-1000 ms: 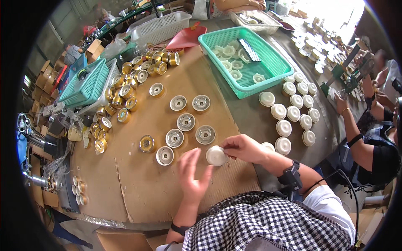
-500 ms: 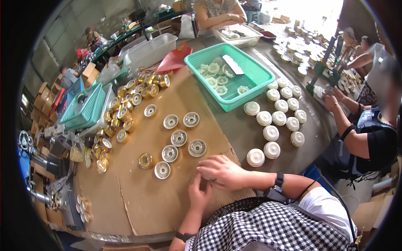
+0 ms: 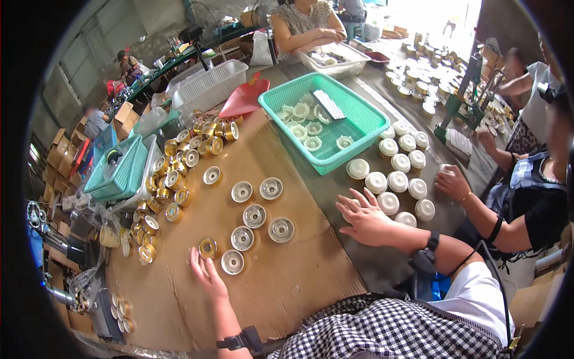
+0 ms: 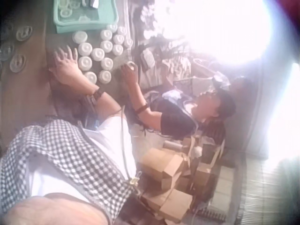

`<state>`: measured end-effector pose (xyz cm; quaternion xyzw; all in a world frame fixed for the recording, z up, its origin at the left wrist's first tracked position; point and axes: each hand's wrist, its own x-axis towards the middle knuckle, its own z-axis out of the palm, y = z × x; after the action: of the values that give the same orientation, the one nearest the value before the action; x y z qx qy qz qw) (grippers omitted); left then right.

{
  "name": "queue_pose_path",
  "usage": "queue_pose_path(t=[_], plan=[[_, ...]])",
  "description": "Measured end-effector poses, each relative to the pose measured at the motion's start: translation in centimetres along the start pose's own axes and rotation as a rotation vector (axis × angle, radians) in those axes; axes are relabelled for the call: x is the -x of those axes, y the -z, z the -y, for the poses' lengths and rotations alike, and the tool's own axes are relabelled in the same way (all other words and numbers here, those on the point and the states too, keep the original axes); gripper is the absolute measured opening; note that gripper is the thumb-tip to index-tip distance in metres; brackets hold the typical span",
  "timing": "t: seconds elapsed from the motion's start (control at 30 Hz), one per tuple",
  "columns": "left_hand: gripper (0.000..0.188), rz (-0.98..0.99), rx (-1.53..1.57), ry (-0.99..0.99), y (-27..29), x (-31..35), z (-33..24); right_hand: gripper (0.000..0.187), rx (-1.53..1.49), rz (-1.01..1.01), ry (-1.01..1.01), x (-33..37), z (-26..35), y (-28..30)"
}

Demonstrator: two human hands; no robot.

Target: Assembling plastic and metal components into circular housings at a manufacturing table.

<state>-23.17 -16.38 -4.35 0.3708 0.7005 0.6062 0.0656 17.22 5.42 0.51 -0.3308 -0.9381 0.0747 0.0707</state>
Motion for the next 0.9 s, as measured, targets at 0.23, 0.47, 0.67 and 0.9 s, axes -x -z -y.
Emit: queue_pose_path(t=[0.23,0.47,0.67,0.9], plan=[[0.06,0.142,0.037,-0.06,-4.0,-5.7,1.3,0.049,-0.19,-0.422,0.132,-13.2,-5.8,10.2],[0.059,0.099,0.125,-0.041,-1.2,-5.5,3.3,0.084,-0.178,-0.134,0.029,-38.3,-11.5,1.6],[0.055,0.327,0.132,0.053,-10.3,-6.5,-0.9,0.072,0.114,-0.379,-0.222,-41.7,-28.4,-6.4],[0.053,0.17,0.052,0.106,-3.0,-5.6,-0.5,0.09,0.017,0.206,0.096,-40.8,-13.1,-1.4]])
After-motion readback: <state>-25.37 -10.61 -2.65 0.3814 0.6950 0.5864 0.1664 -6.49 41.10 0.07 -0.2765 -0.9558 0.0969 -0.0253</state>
